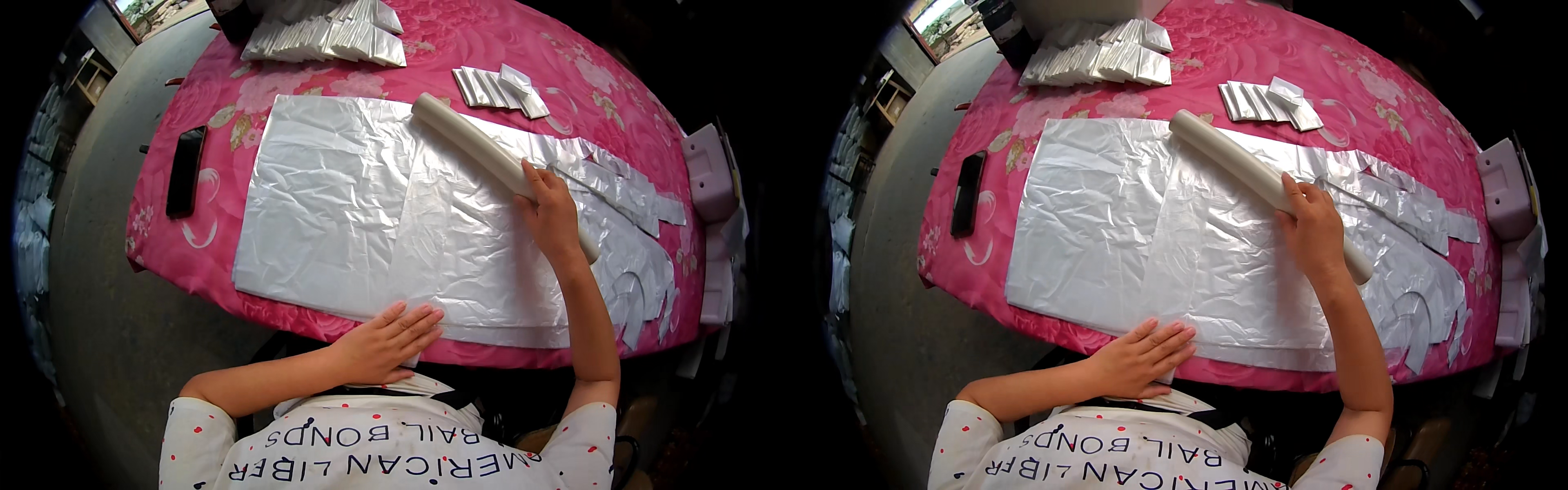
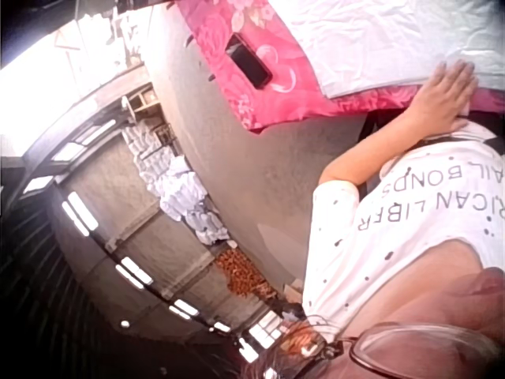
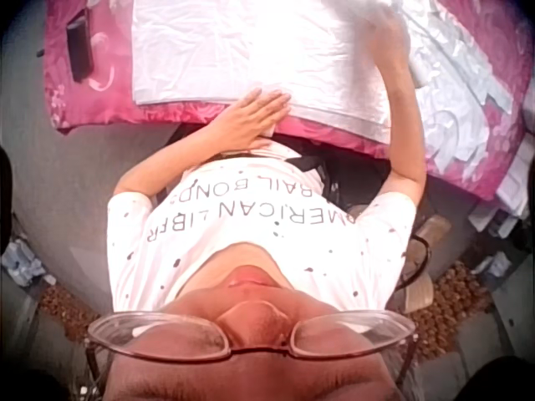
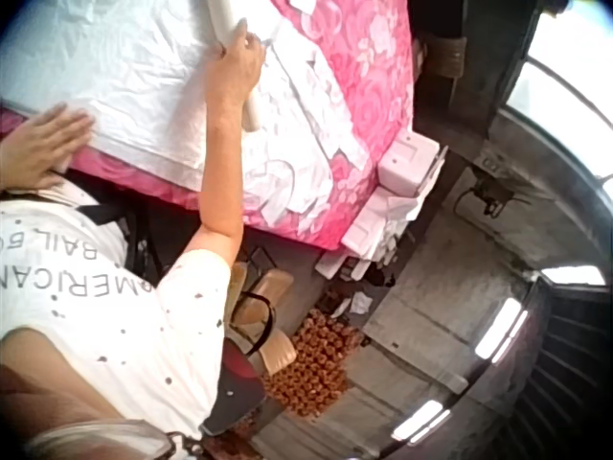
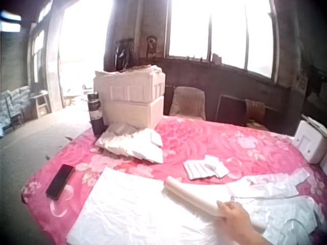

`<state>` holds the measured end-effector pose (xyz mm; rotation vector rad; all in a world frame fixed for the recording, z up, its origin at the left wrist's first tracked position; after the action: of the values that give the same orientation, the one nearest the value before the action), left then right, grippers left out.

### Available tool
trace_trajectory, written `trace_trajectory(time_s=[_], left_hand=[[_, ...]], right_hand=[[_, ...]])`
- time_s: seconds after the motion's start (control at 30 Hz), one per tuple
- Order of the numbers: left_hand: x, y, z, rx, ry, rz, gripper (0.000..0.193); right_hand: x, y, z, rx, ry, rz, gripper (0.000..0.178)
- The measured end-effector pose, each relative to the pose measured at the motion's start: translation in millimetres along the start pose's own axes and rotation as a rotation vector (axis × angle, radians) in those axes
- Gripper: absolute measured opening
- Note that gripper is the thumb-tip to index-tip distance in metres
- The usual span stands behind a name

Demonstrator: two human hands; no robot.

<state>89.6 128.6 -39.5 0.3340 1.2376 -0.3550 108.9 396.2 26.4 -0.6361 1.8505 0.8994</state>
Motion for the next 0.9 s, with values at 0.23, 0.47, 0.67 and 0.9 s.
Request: trace_trajectory(time_s=[0.23, 0.47, 0.67, 0.9], left_hand=[[-16, -15, -20, 0.145, 0.158, -0.08, 0.058], [3, -3, 0, 0.015, 0.279, 0.004, 0.052], [3, -3, 4, 0.006, 0.282, 0.041, 0.055], [-1, -11, 7, 0.129, 0.091, 0.048, 0.056]], right_hand=[[-9, -25, -33, 0.093, 0.457, -0.26, 0.052], [11, -80, -117, -0.363, 0.306, -0.469, 0.056], [24, -32, -102, -0.347, 0.204, -0.221, 0.057], [47, 42, -77, -0.238, 0.101, -0.085, 0.057]])
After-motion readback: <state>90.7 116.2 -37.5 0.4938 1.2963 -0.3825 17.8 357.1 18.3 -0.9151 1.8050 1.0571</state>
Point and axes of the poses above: each hand's wrist, its own y-axis towards the middle knuckle, its own x-axis out of the palm, z = x × y, the point moved 8 cm from there along y, towards the middle knuckle, and after that the axes turned 6 degrees about x, right-handed, at the moved point
